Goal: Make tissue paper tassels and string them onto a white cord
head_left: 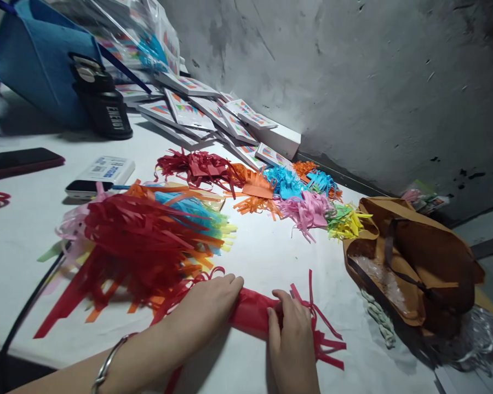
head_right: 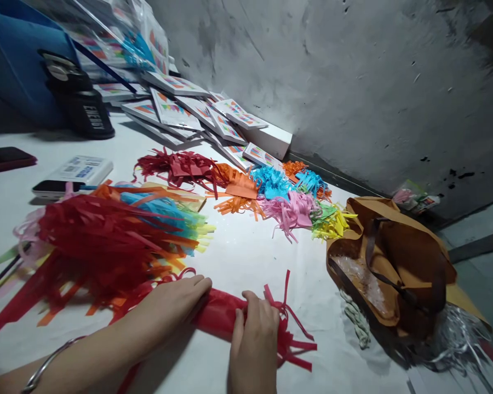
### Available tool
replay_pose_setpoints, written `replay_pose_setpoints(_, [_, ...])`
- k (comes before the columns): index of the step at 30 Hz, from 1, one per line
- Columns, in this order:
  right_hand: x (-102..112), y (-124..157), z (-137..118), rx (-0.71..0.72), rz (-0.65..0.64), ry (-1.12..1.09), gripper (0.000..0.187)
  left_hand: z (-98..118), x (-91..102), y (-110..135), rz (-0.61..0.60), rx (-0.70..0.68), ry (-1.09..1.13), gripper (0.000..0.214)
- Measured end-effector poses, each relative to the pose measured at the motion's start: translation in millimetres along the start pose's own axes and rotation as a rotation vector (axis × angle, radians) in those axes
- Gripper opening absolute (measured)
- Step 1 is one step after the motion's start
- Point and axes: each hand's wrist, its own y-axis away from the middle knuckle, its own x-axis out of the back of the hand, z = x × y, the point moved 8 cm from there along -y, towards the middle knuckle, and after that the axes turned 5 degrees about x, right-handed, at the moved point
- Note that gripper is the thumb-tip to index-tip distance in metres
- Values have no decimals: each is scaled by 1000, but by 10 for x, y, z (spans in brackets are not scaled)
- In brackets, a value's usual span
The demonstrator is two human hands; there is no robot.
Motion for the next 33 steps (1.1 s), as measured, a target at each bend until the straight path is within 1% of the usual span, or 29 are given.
replay_pose_setpoints(3, [4,28,57,-36,0,-70,24,-45,4,31,72,-9,47,30])
replay_pose_setpoints(6, [-3,30,100,-31,12,-36,24,-59,5,30,117,-13,49,30])
replay_pose_setpoints(10, [13,-26,73,31,36,102,22,-33,5,-8,66,6,36,30])
replay_pose_setpoints(13, [108,-44,-54,93,94,237,21,-26,17,-27,25,26,43,29])
replay_pose_setpoints(14, [138,-32,-130,135,118,255,22,-27,21,-30,25,26,47,29])
replay_pose_setpoints(16, [150,23,-315,255,146,208,26,-29,15,-37,37,15,46,28])
replay_pose_setpoints(18, [100,99,-478,370,148,132,27,-39,1,-52,63,2,33,29])
replay_pose_setpoints(19, [57,130,-529,403,141,120,28,-48,-11,-62,73,0,25,29])
replay_pose_setpoints(22, [-72,169,-588,454,110,188,33,-94,-33,-85,93,15,16,32])
replay_pose_setpoints(23, [-102,171,-593,472,95,210,33,-98,-19,-79,118,8,19,32])
replay_pose_setpoints(24, [-115,166,-586,473,87,222,33,-86,17,-58,169,-18,23,31])
replay_pose_setpoints(25, [-110,158,-569,454,88,224,32,-55,73,-18,248,-65,29,29])
replay_pose_setpoints(27, [-69,146,-521,381,107,187,29,50,174,117,420,-210,31,22])
replay_pose_setpoints(28, [-47,149,-504,346,116,150,27,107,189,192,480,-287,25,19])
replay_pose_setpoints(29, [-32,158,-503,327,124,111,25,157,172,255,513,-356,13,14])
replay_pose_setpoints(31, [-34,189,-533,331,115,58,22,214,71,320,514,-438,-13,8])
replay_pose_setpoints(33, [-48,222,-555,346,102,47,24,214,-57,330,497,-475,-22,16])
